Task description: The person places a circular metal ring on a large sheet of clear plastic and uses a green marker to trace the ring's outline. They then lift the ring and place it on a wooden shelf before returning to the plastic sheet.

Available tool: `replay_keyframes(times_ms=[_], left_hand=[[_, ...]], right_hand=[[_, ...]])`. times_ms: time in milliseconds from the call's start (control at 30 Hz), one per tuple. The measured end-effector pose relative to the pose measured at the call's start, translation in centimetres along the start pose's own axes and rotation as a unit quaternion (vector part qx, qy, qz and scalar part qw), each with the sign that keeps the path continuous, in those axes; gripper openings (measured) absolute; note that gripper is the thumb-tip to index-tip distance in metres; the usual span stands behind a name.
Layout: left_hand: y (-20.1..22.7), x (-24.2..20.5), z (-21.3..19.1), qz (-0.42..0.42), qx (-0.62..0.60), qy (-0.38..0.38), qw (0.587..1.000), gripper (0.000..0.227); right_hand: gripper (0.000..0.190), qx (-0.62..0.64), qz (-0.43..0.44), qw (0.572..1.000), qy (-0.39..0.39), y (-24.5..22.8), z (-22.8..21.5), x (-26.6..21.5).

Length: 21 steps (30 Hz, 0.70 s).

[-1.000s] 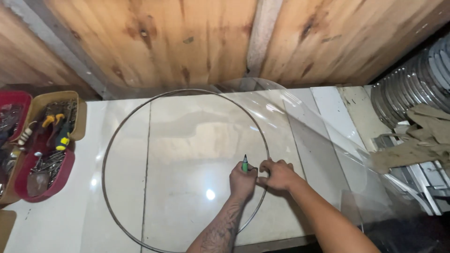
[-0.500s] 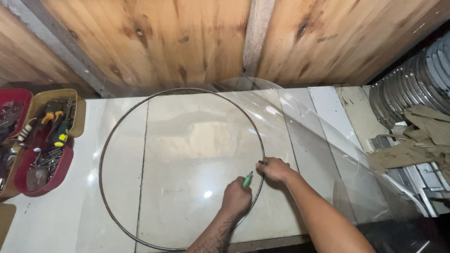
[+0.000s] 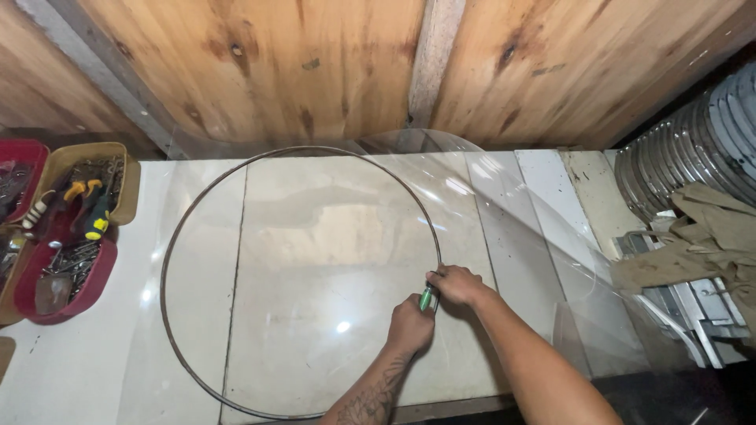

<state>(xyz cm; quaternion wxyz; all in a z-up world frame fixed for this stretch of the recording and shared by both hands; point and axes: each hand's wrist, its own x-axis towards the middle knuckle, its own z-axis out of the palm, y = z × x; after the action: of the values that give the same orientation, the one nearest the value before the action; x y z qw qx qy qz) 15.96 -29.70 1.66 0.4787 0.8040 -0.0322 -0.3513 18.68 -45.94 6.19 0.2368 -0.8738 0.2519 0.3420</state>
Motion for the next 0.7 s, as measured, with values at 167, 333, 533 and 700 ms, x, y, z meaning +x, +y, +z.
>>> replay_keyframes(times_ms=[167,333,533,700], left_hand=[[0.1,0.8,0.3,0.02,-0.011,0.023,0.999,0.026],[-0.3,1.1,0.1,0.057,-0.021,0.013,0.998,0.028],[1.8,-1.1,-2.0,0.064,-0.032,-0.029,0.997,0.08],[3.5,-2.5,-5.0,0.05,-0.057,-0.022,0.997,0.077]], right_hand=[[0.052,0.005,0.0,1.0,0.0,-0.4,-0.1,-0.5],[0.049,0.018,0.019,1.0,0.0,-1.1,-0.6,-1.3],[0.057,0.009,0.021,1.0,-0.019,-3.5,-1.8,-4.3],[0.064,0.056,0.053,0.997,-0.014,-3.3,-2.1,-4.5]])
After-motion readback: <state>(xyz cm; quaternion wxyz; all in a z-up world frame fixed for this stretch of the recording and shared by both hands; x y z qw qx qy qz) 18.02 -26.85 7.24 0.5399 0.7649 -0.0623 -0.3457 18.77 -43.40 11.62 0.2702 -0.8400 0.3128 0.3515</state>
